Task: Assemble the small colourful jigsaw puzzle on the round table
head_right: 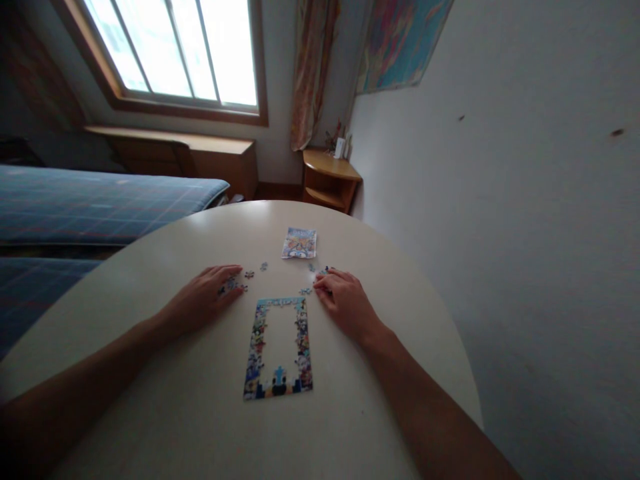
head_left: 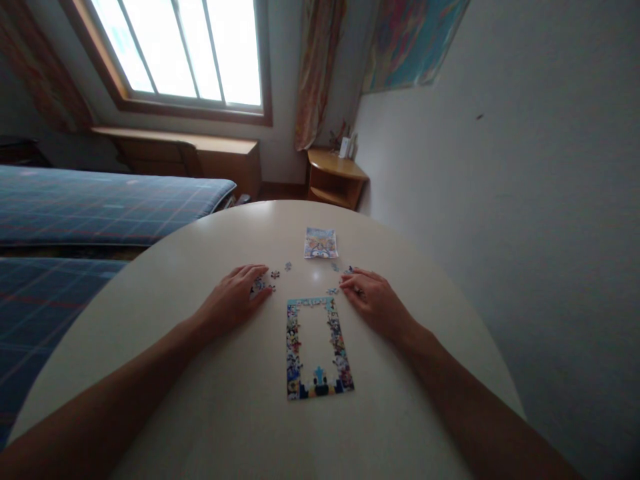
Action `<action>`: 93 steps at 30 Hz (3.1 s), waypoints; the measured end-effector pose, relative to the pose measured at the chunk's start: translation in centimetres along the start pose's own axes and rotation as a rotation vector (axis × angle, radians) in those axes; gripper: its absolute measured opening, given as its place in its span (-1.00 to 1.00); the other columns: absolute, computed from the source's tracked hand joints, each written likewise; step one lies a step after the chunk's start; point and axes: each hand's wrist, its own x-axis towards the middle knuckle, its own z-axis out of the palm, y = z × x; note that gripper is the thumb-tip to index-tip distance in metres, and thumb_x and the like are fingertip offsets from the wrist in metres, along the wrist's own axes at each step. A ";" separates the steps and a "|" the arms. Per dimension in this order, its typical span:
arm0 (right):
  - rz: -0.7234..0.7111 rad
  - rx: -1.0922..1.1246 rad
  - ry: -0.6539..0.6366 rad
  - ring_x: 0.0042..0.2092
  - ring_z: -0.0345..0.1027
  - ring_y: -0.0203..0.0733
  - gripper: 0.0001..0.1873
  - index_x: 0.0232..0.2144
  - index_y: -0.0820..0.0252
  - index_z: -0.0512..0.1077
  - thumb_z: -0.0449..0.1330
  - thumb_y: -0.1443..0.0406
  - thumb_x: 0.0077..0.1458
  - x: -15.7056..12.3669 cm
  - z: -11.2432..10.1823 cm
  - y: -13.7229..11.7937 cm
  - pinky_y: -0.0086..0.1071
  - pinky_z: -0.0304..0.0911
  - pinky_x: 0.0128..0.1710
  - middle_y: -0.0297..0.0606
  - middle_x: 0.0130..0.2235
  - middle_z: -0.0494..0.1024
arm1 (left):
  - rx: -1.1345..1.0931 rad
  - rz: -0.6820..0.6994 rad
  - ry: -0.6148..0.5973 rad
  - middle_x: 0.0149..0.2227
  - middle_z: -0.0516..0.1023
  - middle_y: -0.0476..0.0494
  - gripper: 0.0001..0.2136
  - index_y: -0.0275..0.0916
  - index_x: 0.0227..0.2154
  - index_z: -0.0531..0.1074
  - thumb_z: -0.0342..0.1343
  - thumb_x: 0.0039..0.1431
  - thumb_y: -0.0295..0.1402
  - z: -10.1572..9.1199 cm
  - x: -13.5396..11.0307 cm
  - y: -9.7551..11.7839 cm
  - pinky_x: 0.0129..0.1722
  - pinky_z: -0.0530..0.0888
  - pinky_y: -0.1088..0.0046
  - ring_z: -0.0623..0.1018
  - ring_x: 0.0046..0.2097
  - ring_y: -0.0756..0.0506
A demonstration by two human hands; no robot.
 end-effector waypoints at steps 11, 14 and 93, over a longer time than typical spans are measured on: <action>0.033 -0.014 -0.077 0.27 0.21 -0.03 -0.58 0.09 0.18 0.44 0.00 0.16 0.32 -0.1 0.1 0.0 -0.03 0.07 0.29 -0.10 0.18 0.45 | -0.065 -0.004 -0.012 0.17 0.47 -0.18 -0.58 -0.18 0.11 0.39 -0.07 0.31 -0.11 0.0 0.0 0.1 0.23 0.34 0.11 0.41 0.22 -0.23; 0.085 -0.059 -0.033 0.31 0.14 -0.01 -0.53 0.15 0.18 0.39 -0.03 0.12 0.33 -0.1 0.3 0.2 -0.01 0.01 0.31 -0.08 0.25 0.36 | -0.069 0.019 0.006 0.20 0.44 -0.19 -0.58 -0.21 0.12 0.38 -0.06 0.31 -0.13 0.3 0.1 0.0 0.25 0.32 0.13 0.41 0.22 -0.21; 0.191 0.269 0.164 0.10 0.33 -0.03 -0.54 -0.03 0.16 0.43 -0.09 0.03 0.32 1.0 1.9 3.2 -0.08 0.14 0.19 -0.06 0.04 0.51 | 0.061 -0.020 -0.163 -0.21 0.59 -0.24 -0.83 -0.25 -0.29 0.57 0.08 0.16 -0.40 -0.1 6.4 1.6 -0.04 0.41 0.33 0.54 -0.09 -0.20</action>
